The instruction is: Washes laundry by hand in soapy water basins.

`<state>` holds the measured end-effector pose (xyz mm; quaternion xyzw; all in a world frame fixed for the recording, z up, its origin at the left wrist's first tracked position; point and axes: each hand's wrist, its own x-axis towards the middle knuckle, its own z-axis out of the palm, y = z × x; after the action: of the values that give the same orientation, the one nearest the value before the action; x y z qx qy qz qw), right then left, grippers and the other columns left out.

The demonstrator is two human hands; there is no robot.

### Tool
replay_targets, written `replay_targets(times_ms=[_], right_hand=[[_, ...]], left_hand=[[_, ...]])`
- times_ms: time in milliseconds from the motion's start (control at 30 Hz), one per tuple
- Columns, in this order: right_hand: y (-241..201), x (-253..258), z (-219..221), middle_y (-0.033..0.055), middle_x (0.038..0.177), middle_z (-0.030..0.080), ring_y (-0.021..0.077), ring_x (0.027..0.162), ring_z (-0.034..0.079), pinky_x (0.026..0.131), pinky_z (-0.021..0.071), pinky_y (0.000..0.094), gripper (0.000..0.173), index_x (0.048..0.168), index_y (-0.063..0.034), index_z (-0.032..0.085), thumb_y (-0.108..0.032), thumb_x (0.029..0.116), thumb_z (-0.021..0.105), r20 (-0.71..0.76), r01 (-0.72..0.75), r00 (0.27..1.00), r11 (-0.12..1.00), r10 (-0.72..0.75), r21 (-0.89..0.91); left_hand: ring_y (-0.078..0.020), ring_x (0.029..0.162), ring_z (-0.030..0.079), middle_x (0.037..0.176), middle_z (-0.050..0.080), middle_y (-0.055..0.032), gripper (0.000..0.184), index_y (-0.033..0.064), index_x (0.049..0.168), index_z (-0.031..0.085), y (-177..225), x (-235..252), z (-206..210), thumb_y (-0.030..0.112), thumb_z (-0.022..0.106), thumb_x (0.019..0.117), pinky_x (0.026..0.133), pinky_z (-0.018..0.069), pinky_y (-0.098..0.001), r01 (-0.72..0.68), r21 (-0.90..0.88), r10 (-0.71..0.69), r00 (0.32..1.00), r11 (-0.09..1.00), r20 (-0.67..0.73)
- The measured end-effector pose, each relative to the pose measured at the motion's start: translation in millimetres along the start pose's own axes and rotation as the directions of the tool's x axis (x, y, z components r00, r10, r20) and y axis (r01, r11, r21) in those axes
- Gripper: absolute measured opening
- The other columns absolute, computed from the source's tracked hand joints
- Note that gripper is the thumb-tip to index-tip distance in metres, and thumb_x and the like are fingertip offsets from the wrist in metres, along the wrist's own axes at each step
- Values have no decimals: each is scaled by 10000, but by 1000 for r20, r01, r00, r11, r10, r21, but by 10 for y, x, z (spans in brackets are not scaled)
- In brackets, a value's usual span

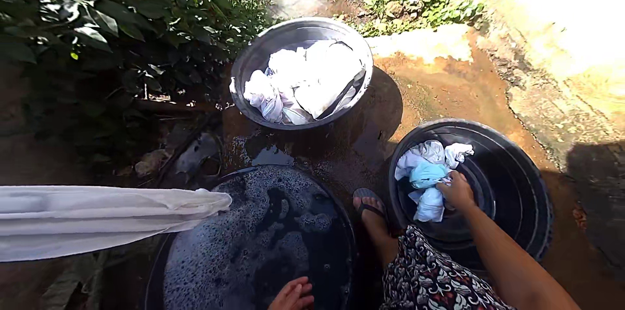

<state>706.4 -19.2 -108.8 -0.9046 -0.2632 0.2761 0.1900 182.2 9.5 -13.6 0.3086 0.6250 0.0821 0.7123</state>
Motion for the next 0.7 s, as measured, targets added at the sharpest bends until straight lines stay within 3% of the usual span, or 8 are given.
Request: replay_targets(times_ms=[133, 267, 333, 400, 467, 533, 600, 700], right_hand=[[-127, -539, -580, 281, 1260, 593, 323, 1115, 621, 957, 519, 503, 536, 1383, 51, 484, -106, 913, 690, -193, 100, 981, 912, -23, 397], [-767, -1132, -1231, 159, 1148, 636, 210, 973, 655, 846, 564, 461, 526, 1330, -37, 511, -90, 852, 725, -200, 365, 930, 824, -307, 433], [-1265, -1457, -1427, 57, 1093, 641, 96, 919, 643, 792, 565, 344, 499, 1268, -83, 534, -127, 812, 732, -162, 557, 827, 746, -538, 366], [-1793, -1667, -1440, -15, 1146, 628, 8, 1006, 615, 858, 543, 236, 485, 1197, -102, 564, -167, 753, 748, -63, 734, 640, 585, -766, 345], [-2340, -1754, -1238, -5, 1223, 608, 19, 1116, 582, 947, 514, 228, 486, 1155, -87, 600, -246, 741, 798, 118, 825, 403, 416, -908, 382], [-2842, -1862, -754, 60, 1190, 625, 95, 1066, 611, 893, 543, 290, 457, 1116, -53, 633, -210, 746, 848, 311, 803, 247, 374, -918, 465], [-3111, -2000, -26, 134, 1208, 621, 179, 1032, 627, 850, 552, 374, 424, 1184, -21, 606, -162, 835, 800, 516, 717, 166, 462, -841, 523], [-3059, -2164, 981, 214, 1245, 600, 258, 1004, 634, 805, 547, 457, 460, 1304, 5, 535, -213, 934, 700, 664, 558, 137, 611, -735, 561]], left_hand=[[-242, 1005, 709, 1215, 676, -135, 389, 29, 1370, 531, -1, 204, -96, 263, 352, 1118, 836, 593, -400, -80, -264, 66, 996, 961, -62], [-225, 936, 722, 1097, 710, -98, 410, 55, 1255, 568, 45, 249, -199, 349, 316, 1121, 790, 602, -392, -171, -607, 75, 981, 776, -181], [-223, 953, 710, 1122, 687, -101, 423, 44, 1283, 545, 142, 136, -269, 358, 312, 1121, 810, 591, -394, -271, -642, 126, 956, 717, -263], [-208, 998, 694, 1173, 668, -83, 457, 61, 1316, 523, 284, -45, -358, 394, 278, 1122, 834, 579, -405, -406, -590, 215, 904, 698, -369], [-238, 1186, 617, 1374, 574, -77, 560, 109, 1462, 433, 450, -265, -428, 477, 197, 1112, 926, 526, -479, -549, -469, 362, 826, 691, -433], [-329, 1422, 435, 1620, 341, -100, 744, 179, 1618, 215, 586, -418, -462, 649, 229, 1043, 1008, 466, -601, -687, -324, 553, 720, 650, -419], [-374, 1501, 310, 1705, 126, -120, 1218, 246, 1658, 7, 610, -418, -473, 916, 489, 763, 1000, 471, -657, -762, -227, 667, 643, 606, -376], [-273, 1449, 415, 1680, 136, -195, 1544, 181, 1636, -114, 534, -153, -414, 917, 707, 555, 1016, 546, -468, -821, -31, 755, 539, 570, -372]])
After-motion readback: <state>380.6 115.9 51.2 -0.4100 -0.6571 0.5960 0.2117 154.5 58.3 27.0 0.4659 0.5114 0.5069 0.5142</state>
